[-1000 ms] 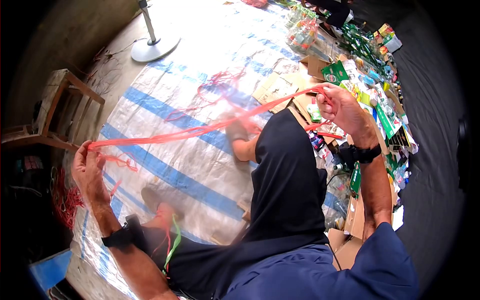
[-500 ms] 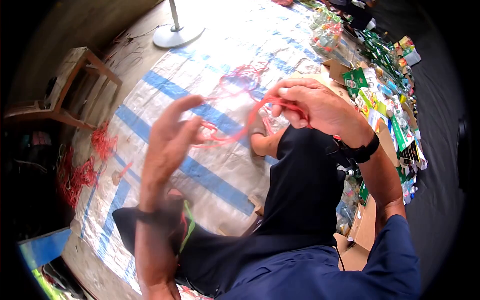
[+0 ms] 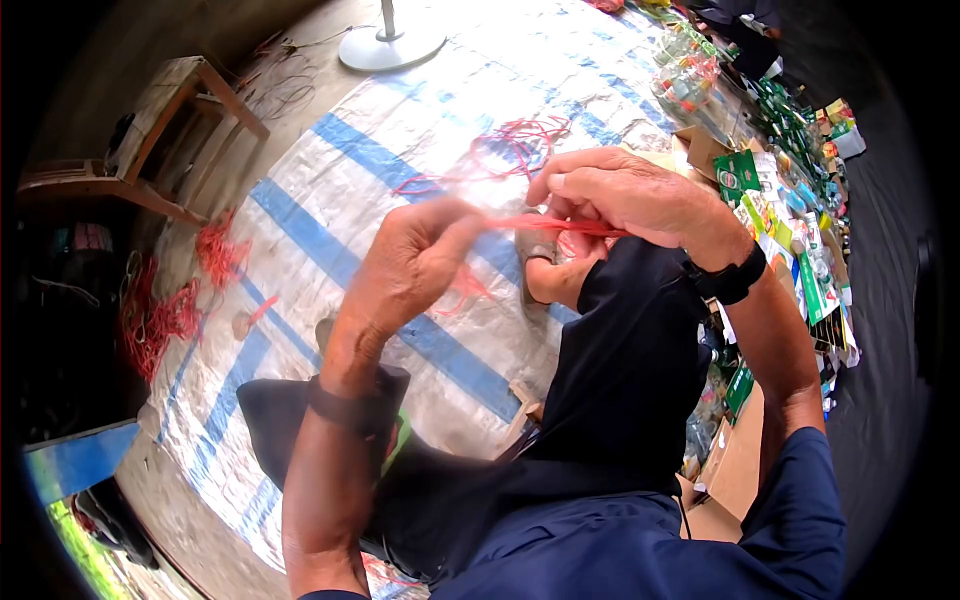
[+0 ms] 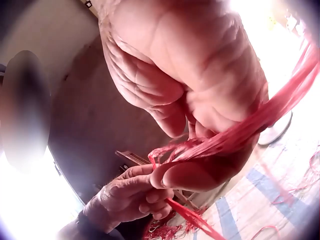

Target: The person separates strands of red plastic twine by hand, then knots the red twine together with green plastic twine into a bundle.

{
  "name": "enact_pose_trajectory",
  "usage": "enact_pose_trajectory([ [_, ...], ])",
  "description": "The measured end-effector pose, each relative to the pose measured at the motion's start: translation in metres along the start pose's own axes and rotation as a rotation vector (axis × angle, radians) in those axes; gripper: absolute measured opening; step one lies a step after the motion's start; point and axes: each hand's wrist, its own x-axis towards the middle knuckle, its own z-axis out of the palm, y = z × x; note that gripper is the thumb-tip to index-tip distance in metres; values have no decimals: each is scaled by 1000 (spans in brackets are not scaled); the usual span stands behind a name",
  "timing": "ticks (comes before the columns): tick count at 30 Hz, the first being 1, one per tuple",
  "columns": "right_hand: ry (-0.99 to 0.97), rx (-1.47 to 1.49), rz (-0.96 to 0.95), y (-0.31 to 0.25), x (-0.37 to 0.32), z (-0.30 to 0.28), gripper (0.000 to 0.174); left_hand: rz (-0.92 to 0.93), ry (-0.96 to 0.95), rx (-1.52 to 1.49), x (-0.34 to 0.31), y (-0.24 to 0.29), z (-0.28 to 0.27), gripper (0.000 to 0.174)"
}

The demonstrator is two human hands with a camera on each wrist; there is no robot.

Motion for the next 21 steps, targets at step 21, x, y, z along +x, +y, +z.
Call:
enact_pose_trajectory([
  [21, 6, 79, -1, 3, -22, -27, 23, -64, -43, 21, -3, -8, 7, 28],
])
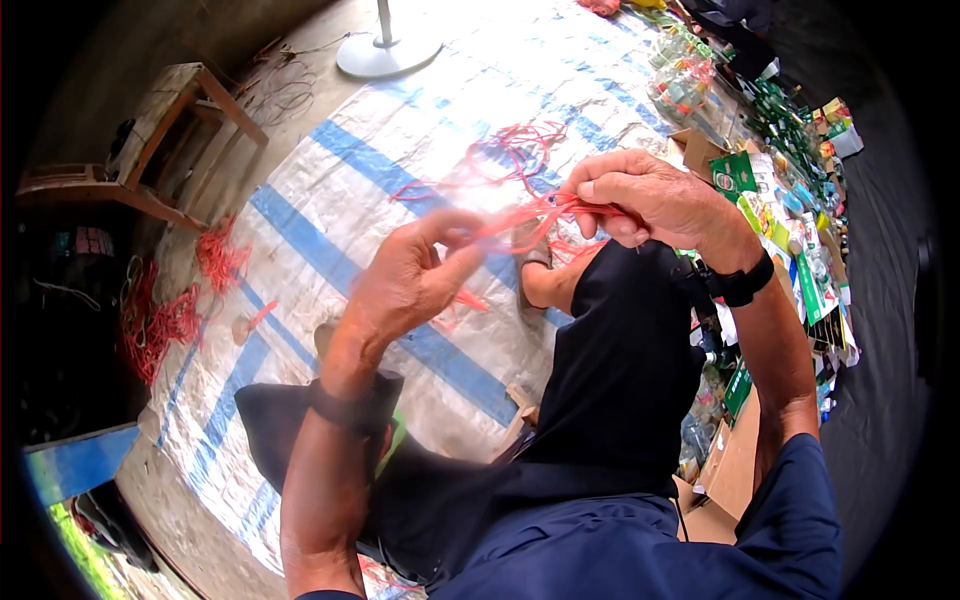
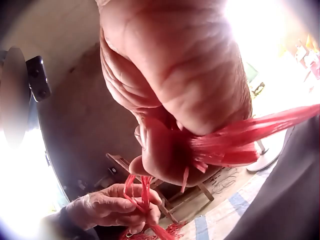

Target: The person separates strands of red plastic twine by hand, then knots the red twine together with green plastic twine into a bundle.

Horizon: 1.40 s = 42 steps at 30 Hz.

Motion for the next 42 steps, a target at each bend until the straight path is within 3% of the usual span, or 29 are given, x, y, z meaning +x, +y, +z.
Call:
enact_pose_trajectory([
  [4, -33, -9, -12, -4, 2, 10, 21, 28, -2, 42, -4, 10, 11, 41],
  [9, -21, -60, -7, -7, 5, 21, 23, 97, 50, 111, -2, 8, 22, 42],
  [11, -29, -73, -12, -6, 7, 22, 23, 177, 46, 49, 0, 5, 24, 37],
  [17, -31, -217, -8, -11, 7, 32, 26, 168, 33, 3, 0, 1, 25, 18],
  [28, 46, -293, 9, -11, 2, 36, 29, 34, -40, -186, -5, 9, 18, 20],
  [37, -97, -299, 9, 3, 10, 28, 30, 23, -73, -78, -2, 11, 25, 23],
  [42, -162, -376, -103, 5, 14, 33, 30, 39, -73, -131, -2, 11, 26, 21],
])
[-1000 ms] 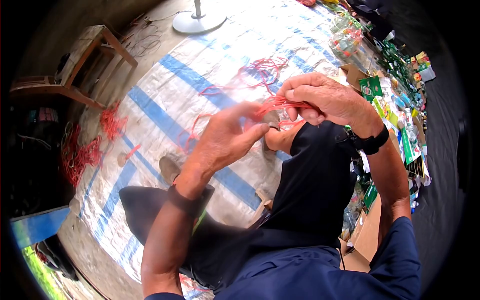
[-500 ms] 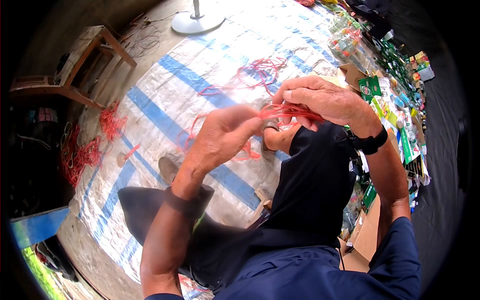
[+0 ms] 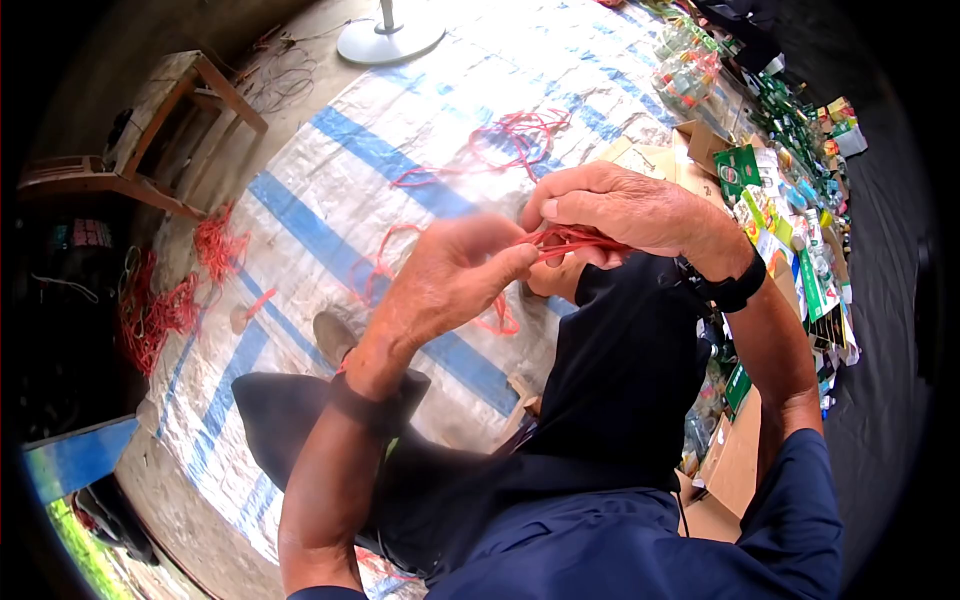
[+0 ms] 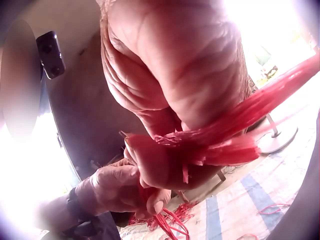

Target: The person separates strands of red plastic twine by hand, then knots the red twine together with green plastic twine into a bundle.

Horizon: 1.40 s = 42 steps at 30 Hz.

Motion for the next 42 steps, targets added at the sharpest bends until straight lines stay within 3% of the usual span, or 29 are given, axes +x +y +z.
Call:
enact_pose_trajectory([
  [4, 20, 75, 91, -3, 0, 5, 30, 17, 7, 24, -1, -1, 1, 19],
  [7, -11, -50, -44, -1, 3, 7, 30, -3, 9, 46, -1, 0, 1, 18],
  [10, -11, -38, 0, -6, 2, 11, 31, -19, 0, 24, -1, 0, 2, 20],
  [12, 27, 27, 154, -7, 0, 14, 31, -27, -7, -10, -2, 0, 3, 22],
  [21, 22, -4, 160, -9, -8, 10, 31, -73, 75, -121, -3, 3, 0, 19],
  [24, 35, -22, 160, -3, -10, 8, 29, -6, 112, -113, 1, -5, -6, 21],
  [28, 16, -61, 206, -14, -16, 7, 24, -38, 258, -146, 0, 2, -23, 22],
  [31, 23, -14, 137, -5, -21, 1, 21, 9, 375, -215, -1, 6, -42, 19],
  [39, 325, -80, 264, 1, -45, -28, 18, 70, 769, -300, -15, 16, -88, 18],
  [42, 445, 5, 95, 32, -59, -55, 21, 126, 797, -313, -23, 12, -111, 18],
])
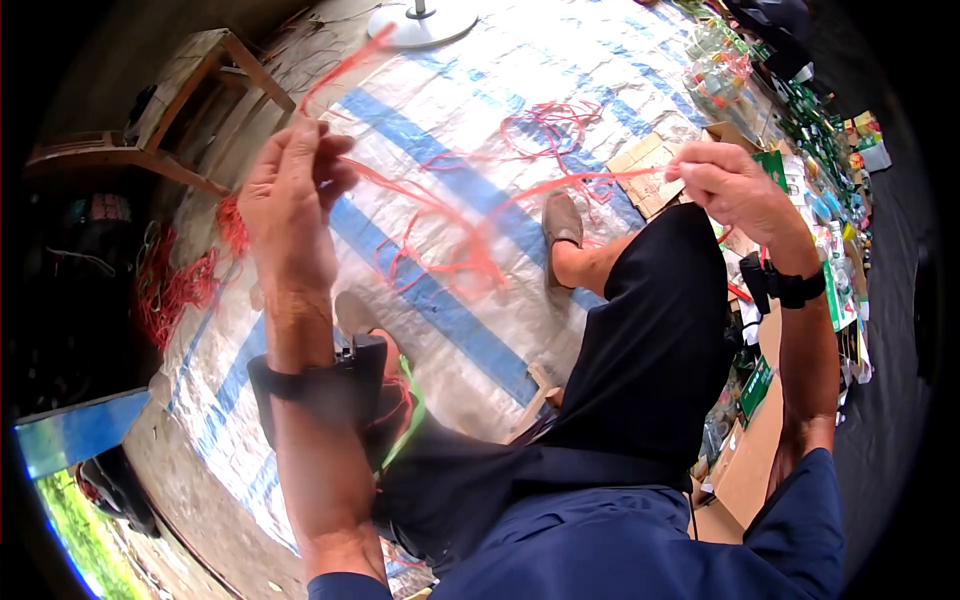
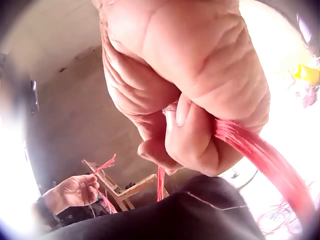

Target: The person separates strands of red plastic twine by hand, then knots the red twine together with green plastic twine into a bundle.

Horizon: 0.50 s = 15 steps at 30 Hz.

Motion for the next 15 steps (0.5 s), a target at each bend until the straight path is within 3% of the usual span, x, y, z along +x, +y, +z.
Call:
enact_pose_trajectory([
  [4, 78, 109, -24, 19, -9, -36, 22, 73, 131, -93, 10, 11, -21, 17],
  [7, 181, 190, 79, 38, -17, -68, 20, 110, 209, -134, 13, 19, -34, 18],
  [10, 311, 281, 94, 70, -25, -102, 18, 192, 427, -157, 16, 27, -41, 19],
  [15, 417, 355, 109, 117, -41, -139, 18, 293, 468, -200, 19, 30, -60, 19],
])
